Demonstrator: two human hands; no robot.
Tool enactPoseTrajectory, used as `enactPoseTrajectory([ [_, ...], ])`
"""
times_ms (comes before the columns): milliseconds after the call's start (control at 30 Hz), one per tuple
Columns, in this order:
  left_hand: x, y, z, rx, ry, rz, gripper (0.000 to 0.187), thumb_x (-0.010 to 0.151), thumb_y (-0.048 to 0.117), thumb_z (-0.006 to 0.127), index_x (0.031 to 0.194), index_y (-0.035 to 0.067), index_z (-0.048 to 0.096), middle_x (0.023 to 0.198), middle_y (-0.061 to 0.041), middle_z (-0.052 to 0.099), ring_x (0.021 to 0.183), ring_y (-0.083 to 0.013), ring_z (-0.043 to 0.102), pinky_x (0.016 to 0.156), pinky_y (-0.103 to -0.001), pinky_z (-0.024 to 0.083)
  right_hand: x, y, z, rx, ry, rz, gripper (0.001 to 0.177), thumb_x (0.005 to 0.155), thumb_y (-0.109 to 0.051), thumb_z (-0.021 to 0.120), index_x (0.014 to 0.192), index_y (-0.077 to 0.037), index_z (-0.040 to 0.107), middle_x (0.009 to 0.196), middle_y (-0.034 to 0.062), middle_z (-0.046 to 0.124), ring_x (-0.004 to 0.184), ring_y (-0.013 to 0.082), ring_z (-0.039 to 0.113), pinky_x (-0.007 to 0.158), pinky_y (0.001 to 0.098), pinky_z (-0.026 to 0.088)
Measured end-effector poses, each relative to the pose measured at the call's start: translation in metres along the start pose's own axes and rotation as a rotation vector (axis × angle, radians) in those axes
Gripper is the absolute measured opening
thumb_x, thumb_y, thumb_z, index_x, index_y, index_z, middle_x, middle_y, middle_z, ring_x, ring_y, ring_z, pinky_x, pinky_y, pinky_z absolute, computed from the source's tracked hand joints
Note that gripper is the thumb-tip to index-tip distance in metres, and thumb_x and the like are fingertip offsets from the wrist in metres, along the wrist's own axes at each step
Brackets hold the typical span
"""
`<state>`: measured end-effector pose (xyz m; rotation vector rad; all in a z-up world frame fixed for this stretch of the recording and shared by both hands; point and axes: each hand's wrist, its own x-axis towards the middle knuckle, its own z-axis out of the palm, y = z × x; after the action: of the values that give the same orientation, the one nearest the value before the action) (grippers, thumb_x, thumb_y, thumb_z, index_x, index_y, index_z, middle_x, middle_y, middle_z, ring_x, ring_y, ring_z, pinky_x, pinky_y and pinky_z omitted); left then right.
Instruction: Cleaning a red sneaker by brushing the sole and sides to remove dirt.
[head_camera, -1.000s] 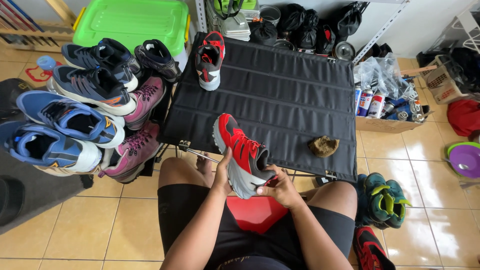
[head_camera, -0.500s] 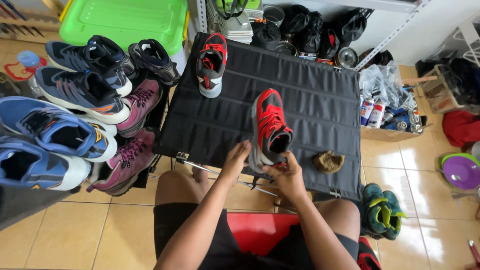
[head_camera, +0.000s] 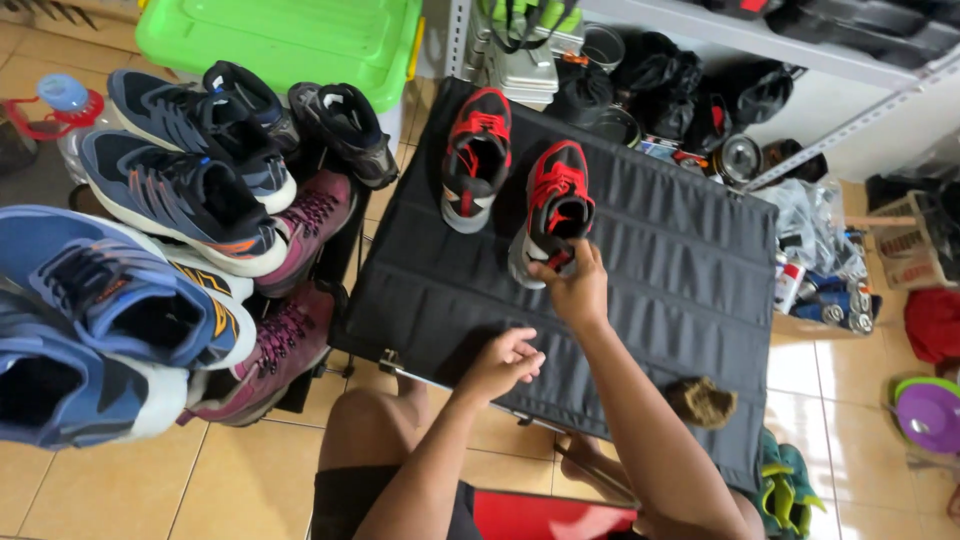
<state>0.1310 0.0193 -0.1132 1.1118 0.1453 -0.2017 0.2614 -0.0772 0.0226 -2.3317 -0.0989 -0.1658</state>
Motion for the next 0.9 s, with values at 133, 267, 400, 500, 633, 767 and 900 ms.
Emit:
enactPoseTrajectory([
  [133,0.0,0.014,-0.003,-0.093,0.0,-0.089,0.064,0.091,0.016,0.08,0.142,-0.007,0.049,0.102,-0.028,0.064,0.077,-0.0331,0.075,0.066,-0.038,0.066,0.047,-0.015,0.028,-0.064,-0.009,-0.022,0.063,0.067,-0.046,0.096,0.111,-0.019,0.062,0.138,0.0153,0.056,0.123,0.0446,0.06,0.108,0.0538,0.049],
  [267,-0.003,0.027,-0.005,-0.132,-0.047,-0.156,0.068,0.093,0.021,0.08,0.144,-0.008,0.046,0.106,-0.032,0.064,0.079,-0.0347,0.075,0.066,-0.038,0.066,0.09,-0.011,0.056,-0.123,-0.001,-0.044,0.064,0.068,-0.043,0.096,0.117,-0.023,0.06,0.141,0.0186,0.052,0.121,0.0467,0.062,0.107,0.0531,0.051],
  [400,-0.007,0.037,-0.004,-0.151,-0.066,-0.178,0.068,0.096,0.023,0.078,0.145,-0.009,0.043,0.107,-0.032,0.065,0.078,-0.0335,0.074,0.065,-0.036,0.066,0.102,-0.002,0.065,-0.109,-0.02,-0.061,0.068,0.07,-0.043,0.096,0.124,-0.024,0.058,0.139,0.0185,0.051,0.121,0.048,0.061,0.105,0.0544,0.051],
  [500,-0.004,0.025,-0.005,-0.163,-0.089,-0.177,0.067,0.098,0.023,0.077,0.147,-0.008,0.043,0.108,-0.031,0.064,0.08,-0.0337,0.074,0.066,-0.037,0.066,0.083,-0.029,0.057,-0.089,0.109,-0.261,0.089,0.074,-0.03,0.097,0.143,-0.011,0.045,0.145,0.0293,0.037,0.139,0.0534,0.042,0.116,0.0596,0.039],
  [633,-0.016,0.077,0.002,-0.035,-0.096,-0.267,0.057,0.097,0.022,0.063,0.146,-0.002,0.046,0.098,-0.012,0.064,0.076,-0.0187,0.071,0.066,-0.025,0.06,0.051,-0.064,0.052,-0.209,0.213,-0.637,0.067,0.095,-0.045,0.066,0.145,-0.004,0.046,0.158,0.0272,0.036,0.152,0.041,0.033,0.122,0.0588,0.013],
  [767,-0.019,0.087,0.002,-0.023,-0.112,-0.316,0.061,0.096,0.026,0.063,0.148,-0.001,0.045,0.104,-0.013,0.063,0.082,-0.0199,0.071,0.071,-0.026,0.06,0.066,-0.072,0.073,-0.491,0.042,-0.849,0.083,0.082,-0.052,0.073,0.146,-0.002,0.052,0.143,0.014,0.06,0.149,0.0421,0.036,0.118,0.0687,0.005],
  [900,-0.019,0.089,0.0,-0.025,-0.119,-0.321,0.06,0.095,0.027,0.064,0.147,0.001,0.047,0.107,-0.014,0.063,0.083,-0.02,0.071,0.074,-0.027,0.06,0.092,-0.074,0.093,-0.64,-0.037,-0.897,0.065,0.062,-0.037,0.09,0.114,-0.009,0.063,0.109,0.0041,0.068,0.148,0.0448,0.037,0.111,0.0796,0.015],
])
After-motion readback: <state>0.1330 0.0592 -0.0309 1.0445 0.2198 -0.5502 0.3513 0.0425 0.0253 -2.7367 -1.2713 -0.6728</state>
